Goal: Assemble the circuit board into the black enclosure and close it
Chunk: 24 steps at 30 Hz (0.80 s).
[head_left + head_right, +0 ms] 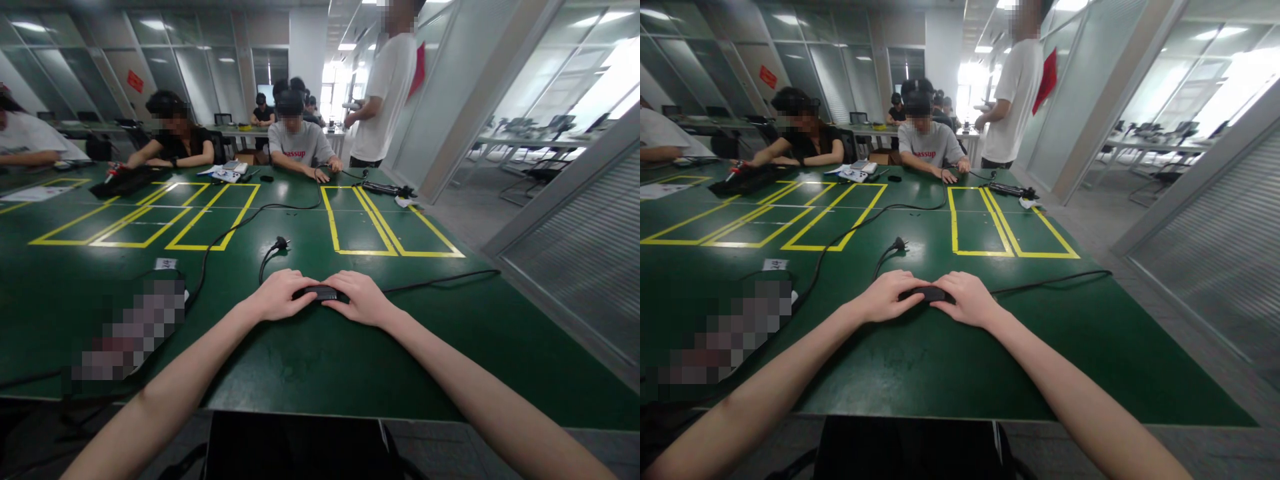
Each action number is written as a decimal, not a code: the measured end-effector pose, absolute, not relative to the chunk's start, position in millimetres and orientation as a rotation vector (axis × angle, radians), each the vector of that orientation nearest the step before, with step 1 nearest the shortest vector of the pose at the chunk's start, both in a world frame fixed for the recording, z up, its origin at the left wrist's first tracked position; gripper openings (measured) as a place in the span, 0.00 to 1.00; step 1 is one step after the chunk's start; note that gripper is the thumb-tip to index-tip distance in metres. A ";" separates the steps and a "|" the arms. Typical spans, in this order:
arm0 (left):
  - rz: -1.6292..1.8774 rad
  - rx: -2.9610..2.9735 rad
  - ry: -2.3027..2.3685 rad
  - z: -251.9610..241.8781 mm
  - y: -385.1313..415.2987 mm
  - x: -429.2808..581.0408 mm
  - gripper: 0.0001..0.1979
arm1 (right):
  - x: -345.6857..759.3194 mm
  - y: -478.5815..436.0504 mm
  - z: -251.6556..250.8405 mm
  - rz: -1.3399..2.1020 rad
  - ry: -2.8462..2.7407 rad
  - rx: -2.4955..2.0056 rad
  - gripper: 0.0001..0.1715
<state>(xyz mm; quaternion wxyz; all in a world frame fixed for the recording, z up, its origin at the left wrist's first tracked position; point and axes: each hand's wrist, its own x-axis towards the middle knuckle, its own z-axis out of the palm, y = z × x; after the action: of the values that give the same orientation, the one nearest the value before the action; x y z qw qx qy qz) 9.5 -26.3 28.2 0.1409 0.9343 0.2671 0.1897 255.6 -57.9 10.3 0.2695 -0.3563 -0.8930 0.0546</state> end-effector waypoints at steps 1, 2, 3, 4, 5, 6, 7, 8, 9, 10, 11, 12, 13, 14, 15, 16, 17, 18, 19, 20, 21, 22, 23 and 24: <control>0.542 2.718 0.767 28.8 -26.9 10.3 0.19 | 255.4 -58.6 11.4 0.123 -2.423 -0.969 0.14; 0.537 2.740 0.766 28.8 -27.3 11.1 0.19 | 255.5 -59.1 12.0 0.105 -2.435 -0.975 0.14; 0.531 2.763 0.768 28.2 -27.6 11.8 0.19 | 255.9 -59.5 12.4 0.090 -2.443 -0.980 0.15; 0.523 2.785 0.775 27.2 -27.7 12.4 0.19 | 256.4 -59.7 12.5 0.077 -2.447 -0.984 0.15; 0.515 2.803 0.786 26.1 -27.8 12.9 0.18 | 257.0 -59.6 12.3 0.067 -2.449 -0.987 0.16; 0.509 2.817 0.794 25.1 -27.9 13.2 0.17 | 257.8 -59.4 12.0 0.064 -2.446 -0.986 0.17; 0.507 2.824 0.799 24.4 -28.1 13.5 0.17 | 258.7 -59.1 11.7 0.067 -2.438 -0.980 0.17; 0.521 2.821 0.802 24.1 -28.5 13.8 0.18 | 259.7 -58.7 11.3 0.077 -2.427 -0.968 0.18; 0.541 2.804 0.799 24.4 -29.1 14.0 0.18 | 260.8 -58.3 11.0 0.086 -2.415 -0.954 0.18; 0.572 2.771 0.797 25.0 -29.8 14.3 0.19 | 262.1 -58.1 10.7 0.089 -2.404 -0.937 0.19; 0.606 2.715 0.804 26.0 -30.5 14.7 0.20 | 263.4 -57.9 10.4 0.081 -2.399 -0.919 0.19; 0.634 2.633 0.823 27.0 -31.0 15.2 0.21 | 264.7 -57.9 10.2 0.060 -2.400 -0.901 0.19; 0.645 2.529 0.853 27.9 -31.3 15.8 0.21 | 266.0 -58.0 10.1 0.030 -2.406 -0.884 0.19; 0.635 2.415 0.884 28.5 -31.3 16.4 0.22 | 267.0 -58.1 10.2 -0.004 -2.413 -0.870 0.19; 0.611 2.304 0.909 28.6 -31.0 17.0 0.24 | 267.8 -58.2 10.3 -0.034 -2.420 -0.860 0.19; 0.584 2.208 0.920 28.2 -30.4 17.7 0.25 | 268.0 -58.3 10.6 -0.056 -2.424 -0.856 0.19; 0.563 2.138 0.914 27.4 -29.8 18.2 0.25 | 267.8 -58.3 11.0 -0.069 -2.424 -0.859 0.19; 0.566 2.097 0.905 26.3 -29.1 18.7 0.24 | 267.2 -58.2 11.5 -0.066 -2.421 -0.867 0.19; 0.587 2.088 0.899 25.0 -28.6 19.0 0.21 | 266.1 -58.2 12.1 -0.044 -2.419 -0.876 0.18; 0.629 2.107 0.909 23.8 -28.4 19.3 0.19 | 264.8 -58.1 12.6 -0.001 -2.416 -0.883 0.18; 0.672 2.159 0.930 22.8 -28.5 19.4 0.17 | 263.6 -58.0 12.9 0.061 -2.405 -0.897 0.19; 0.705 2.243 0.954 22.2 -28.9 19.6 0.15 | 262.5 -57.9 13.0 0.136 -2.385 -0.921 0.19; 0.731 2.340 0.973 21.9 -29.5 19.7 0.14 | 261.9 -57.7 12.8 0.215 -2.358 -0.953 0.19; 0.744 2.442 0.979 22.0 -30.2 19.9 0.13 | 261.8 -57.5 12.3 0.283 -2.320 -0.989 0.18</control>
<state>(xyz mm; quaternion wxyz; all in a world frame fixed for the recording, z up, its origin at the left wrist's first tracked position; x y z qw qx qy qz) 19.9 -30.2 22.0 0.2022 0.8747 0.3507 0.2664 261.8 -57.5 12.3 0.2970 -0.3722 -0.8729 0.1064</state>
